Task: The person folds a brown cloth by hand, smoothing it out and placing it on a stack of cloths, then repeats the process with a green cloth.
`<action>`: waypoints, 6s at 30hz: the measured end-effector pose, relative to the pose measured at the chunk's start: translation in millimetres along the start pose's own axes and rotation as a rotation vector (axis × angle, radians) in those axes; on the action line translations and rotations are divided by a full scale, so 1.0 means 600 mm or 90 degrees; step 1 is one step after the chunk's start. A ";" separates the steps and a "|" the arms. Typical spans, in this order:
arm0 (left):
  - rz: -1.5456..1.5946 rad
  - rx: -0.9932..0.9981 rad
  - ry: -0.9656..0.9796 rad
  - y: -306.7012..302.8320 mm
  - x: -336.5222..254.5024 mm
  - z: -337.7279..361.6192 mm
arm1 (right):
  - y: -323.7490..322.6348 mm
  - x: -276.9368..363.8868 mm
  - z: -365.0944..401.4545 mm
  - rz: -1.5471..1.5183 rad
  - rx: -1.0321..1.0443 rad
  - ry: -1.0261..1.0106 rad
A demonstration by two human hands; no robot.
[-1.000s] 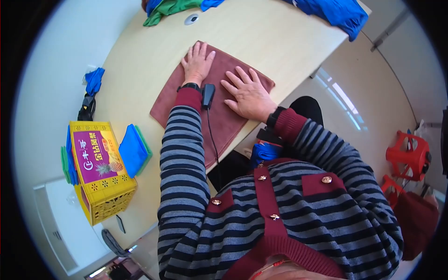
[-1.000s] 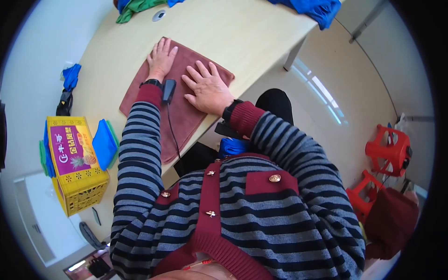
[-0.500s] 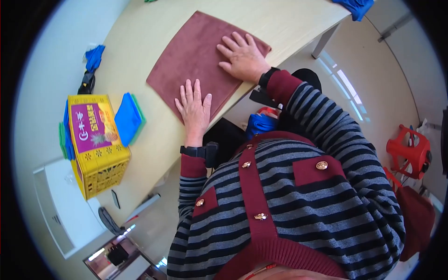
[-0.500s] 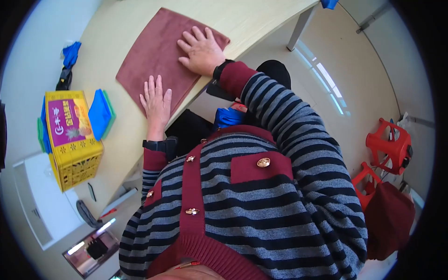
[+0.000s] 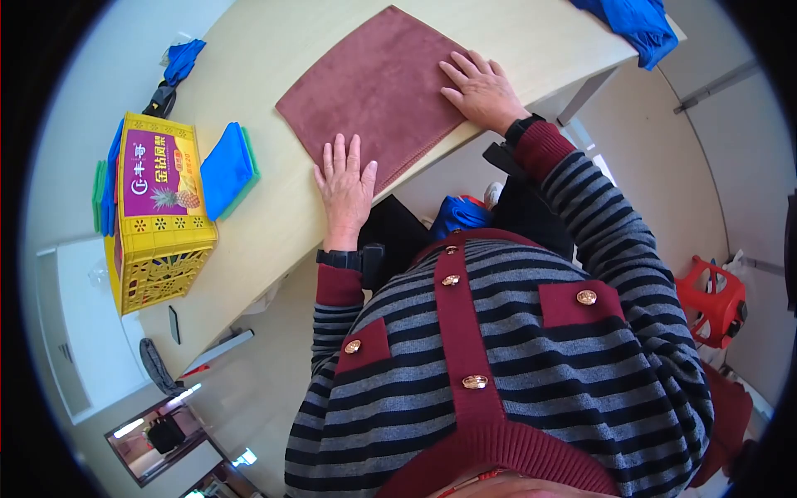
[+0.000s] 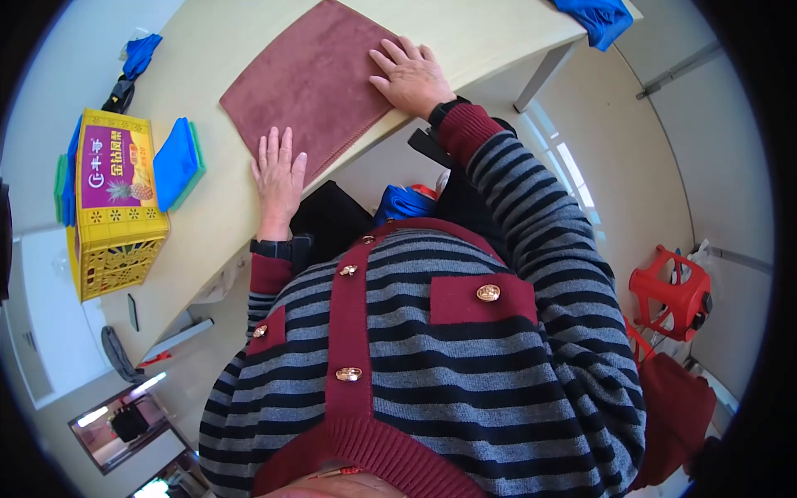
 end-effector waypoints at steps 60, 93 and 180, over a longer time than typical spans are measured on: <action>-0.059 -0.047 0.039 -0.021 0.058 -0.139 | -0.011 0.098 -0.146 -0.078 -0.021 -0.087; -0.032 -0.025 -0.208 -0.015 0.196 -0.305 | 0.020 0.013 -0.308 -0.093 0.017 0.035; 0.133 -0.311 -0.203 -0.090 0.167 -0.035 | -0.054 -0.059 -0.040 -0.352 -0.146 0.140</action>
Point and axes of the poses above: each hand's wrist, its own z-axis away from the middle knuckle, its own y-axis out of the palm, x = y × z, the point moved 10 cm from there along -z, towards the middle knuckle, and after that the axes turned 5 degrees about x, right-handed, at the moved point
